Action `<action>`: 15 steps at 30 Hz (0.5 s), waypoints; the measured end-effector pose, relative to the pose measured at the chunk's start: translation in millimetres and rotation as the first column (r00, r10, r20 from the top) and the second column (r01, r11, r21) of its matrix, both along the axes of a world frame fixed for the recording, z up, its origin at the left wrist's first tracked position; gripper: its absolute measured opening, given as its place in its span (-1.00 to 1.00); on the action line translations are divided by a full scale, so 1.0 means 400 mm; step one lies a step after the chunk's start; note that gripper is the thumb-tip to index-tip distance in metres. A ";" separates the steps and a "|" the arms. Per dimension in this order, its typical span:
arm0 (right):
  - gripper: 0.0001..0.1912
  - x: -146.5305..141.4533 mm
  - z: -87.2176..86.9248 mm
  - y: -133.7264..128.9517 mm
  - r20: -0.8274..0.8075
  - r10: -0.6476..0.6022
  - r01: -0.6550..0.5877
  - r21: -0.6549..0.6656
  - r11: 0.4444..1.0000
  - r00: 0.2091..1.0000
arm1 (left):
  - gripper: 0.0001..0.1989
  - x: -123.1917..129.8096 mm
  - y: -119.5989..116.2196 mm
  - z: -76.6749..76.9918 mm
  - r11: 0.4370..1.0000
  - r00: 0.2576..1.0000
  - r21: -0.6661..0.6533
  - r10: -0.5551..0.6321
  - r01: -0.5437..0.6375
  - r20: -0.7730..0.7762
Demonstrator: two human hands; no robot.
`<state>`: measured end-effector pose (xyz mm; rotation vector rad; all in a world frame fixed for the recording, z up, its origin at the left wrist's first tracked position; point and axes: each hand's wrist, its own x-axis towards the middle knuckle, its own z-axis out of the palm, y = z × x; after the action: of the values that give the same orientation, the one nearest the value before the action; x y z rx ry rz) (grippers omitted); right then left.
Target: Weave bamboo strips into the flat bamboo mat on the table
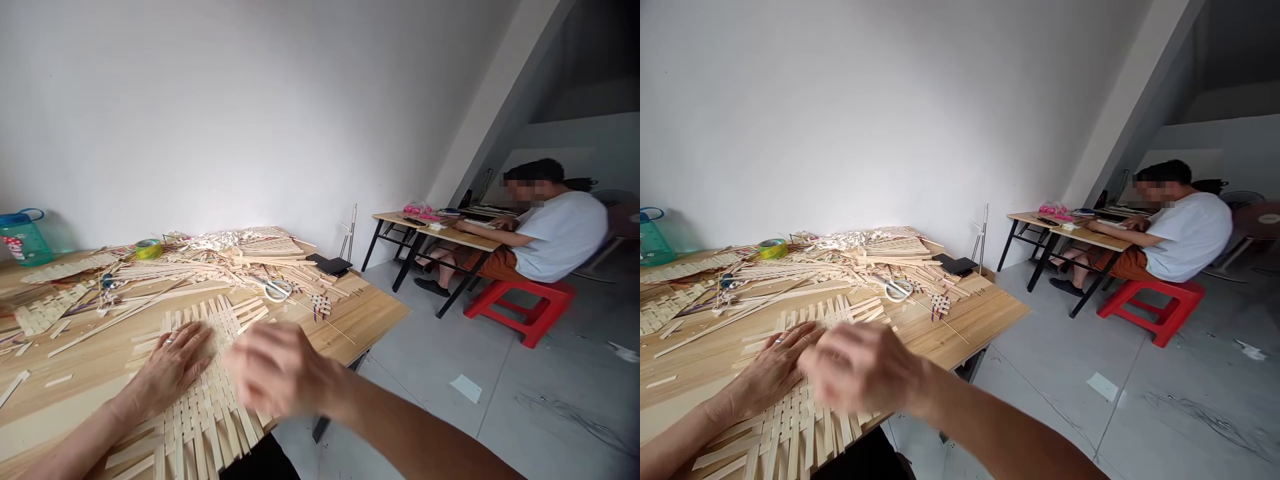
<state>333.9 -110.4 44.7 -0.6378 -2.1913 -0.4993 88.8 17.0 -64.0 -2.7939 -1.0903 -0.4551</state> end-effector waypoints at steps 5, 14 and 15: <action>-0.86 0.160 -0.020 0.273 0.011 -0.463 0.415 -0.460 0.785 0.886 | -0.51 -0.004 -0.009 0.002 0.999 0.999 0.045 -0.025 0.023 0.045; -0.72 0.402 -0.086 0.551 0.092 -0.782 0.704 -0.510 0.494 0.616 | -0.51 -0.002 -0.012 -0.026 0.984 0.996 0.174 -0.053 0.039 0.077; -0.70 0.412 -0.093 0.574 0.091 -0.794 0.714 -0.509 0.481 0.601 | -0.50 -0.001 -0.014 -0.028 0.979 0.996 0.197 -0.058 0.043 0.074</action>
<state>498.7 119.0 7.5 -1.9331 -1.7641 -0.2710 88.4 11.2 -75.1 -2.6561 -0.9346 -0.6464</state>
